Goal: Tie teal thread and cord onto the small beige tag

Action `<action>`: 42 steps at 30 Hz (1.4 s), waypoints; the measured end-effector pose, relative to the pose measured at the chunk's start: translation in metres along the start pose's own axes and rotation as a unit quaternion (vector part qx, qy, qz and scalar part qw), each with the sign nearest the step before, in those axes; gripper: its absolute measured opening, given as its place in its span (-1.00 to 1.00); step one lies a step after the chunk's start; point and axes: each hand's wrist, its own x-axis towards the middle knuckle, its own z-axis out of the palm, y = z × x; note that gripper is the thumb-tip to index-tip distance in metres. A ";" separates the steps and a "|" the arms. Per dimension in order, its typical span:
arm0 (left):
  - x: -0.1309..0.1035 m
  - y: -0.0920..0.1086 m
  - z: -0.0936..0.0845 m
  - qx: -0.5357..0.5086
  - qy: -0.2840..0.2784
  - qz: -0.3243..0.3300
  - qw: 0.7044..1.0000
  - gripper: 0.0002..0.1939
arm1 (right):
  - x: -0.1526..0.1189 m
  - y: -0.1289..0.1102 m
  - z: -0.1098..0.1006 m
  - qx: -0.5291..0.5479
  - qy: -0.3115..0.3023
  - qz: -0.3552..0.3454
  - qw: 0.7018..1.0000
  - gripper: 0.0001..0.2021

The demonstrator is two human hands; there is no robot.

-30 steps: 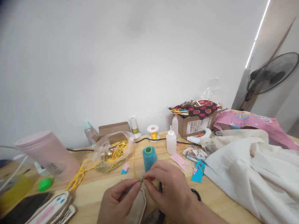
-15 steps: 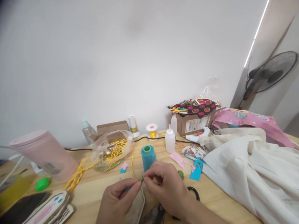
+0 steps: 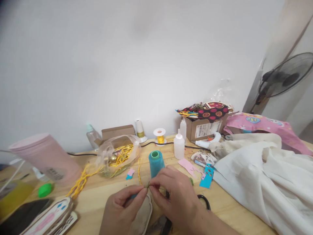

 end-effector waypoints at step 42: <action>0.003 -0.015 0.003 -0.102 -0.072 -0.144 0.982 -0.74 | 0.001 -0.001 0.002 -0.013 0.005 0.013 1.000 -0.86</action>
